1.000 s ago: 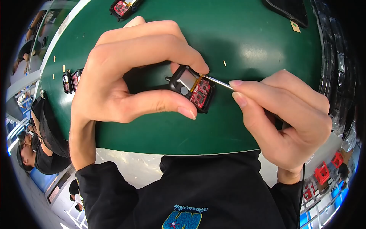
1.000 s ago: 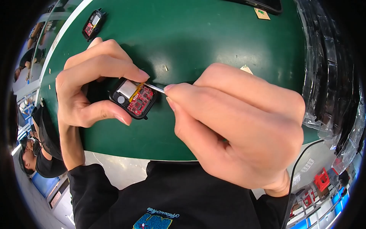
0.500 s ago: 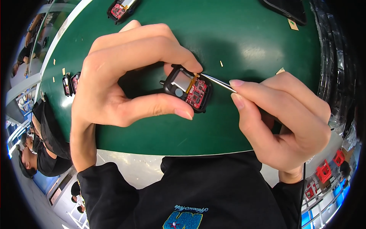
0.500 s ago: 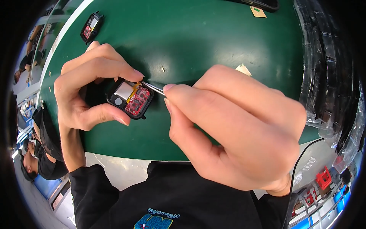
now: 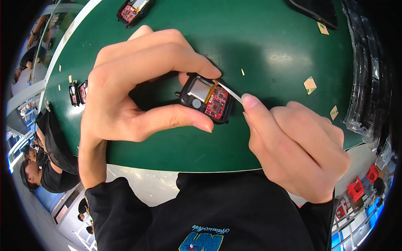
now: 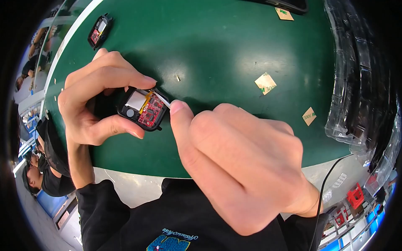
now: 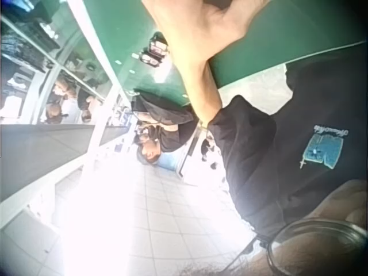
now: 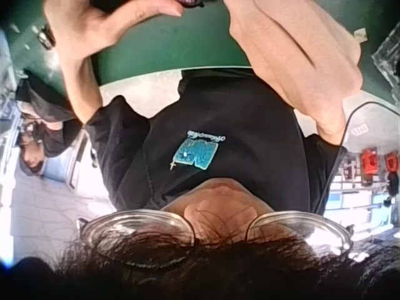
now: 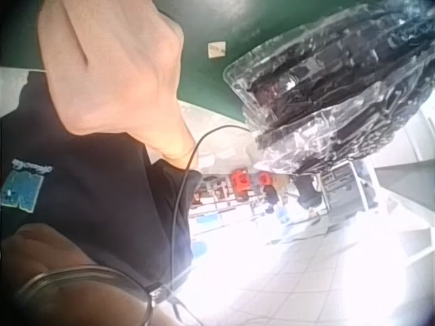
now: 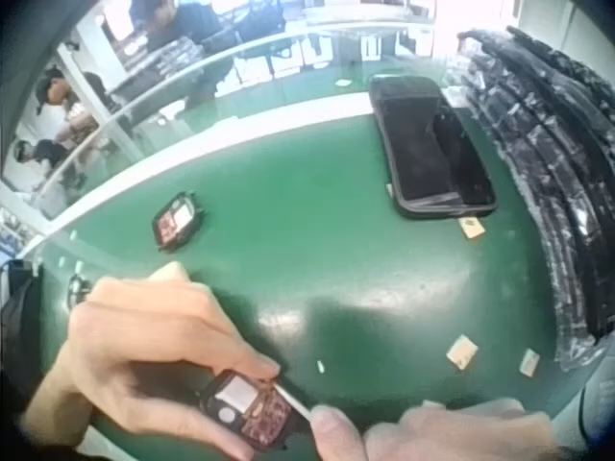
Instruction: Assembling small electronic components into smartwatch housings using tweezers on a factory assembly line.
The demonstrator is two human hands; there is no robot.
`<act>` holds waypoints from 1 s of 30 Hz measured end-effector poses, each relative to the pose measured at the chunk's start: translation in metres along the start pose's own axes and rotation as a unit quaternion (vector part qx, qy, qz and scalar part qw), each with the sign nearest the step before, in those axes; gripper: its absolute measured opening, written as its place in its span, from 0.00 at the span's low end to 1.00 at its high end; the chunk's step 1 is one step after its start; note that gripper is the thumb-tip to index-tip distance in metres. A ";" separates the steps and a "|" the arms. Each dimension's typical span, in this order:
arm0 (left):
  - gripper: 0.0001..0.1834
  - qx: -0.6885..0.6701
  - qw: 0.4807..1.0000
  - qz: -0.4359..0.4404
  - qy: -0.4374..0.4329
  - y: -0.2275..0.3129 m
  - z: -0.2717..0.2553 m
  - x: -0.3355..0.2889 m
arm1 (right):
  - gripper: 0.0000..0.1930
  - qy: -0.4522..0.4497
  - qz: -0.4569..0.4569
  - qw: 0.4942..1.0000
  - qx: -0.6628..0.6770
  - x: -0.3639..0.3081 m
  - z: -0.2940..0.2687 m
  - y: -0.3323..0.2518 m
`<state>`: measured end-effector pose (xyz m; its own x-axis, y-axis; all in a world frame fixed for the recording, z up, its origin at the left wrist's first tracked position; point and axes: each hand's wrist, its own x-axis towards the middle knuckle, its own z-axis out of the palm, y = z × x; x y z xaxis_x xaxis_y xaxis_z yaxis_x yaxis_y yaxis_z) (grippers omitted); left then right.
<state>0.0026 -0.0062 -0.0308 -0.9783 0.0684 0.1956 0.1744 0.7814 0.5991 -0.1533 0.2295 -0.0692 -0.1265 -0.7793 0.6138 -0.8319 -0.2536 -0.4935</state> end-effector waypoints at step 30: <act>0.37 -0.016 1.000 0.021 0.009 -0.004 0.000 -0.002 | 0.18 -0.058 0.084 0.990 0.093 0.018 -0.021 0.003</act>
<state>0.0042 -0.0094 -0.0337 -0.9679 0.0900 0.2345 0.2193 0.7582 0.6141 -0.1689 0.2268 -0.0470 -0.1838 -0.8771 0.4438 -0.6889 -0.2071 -0.6946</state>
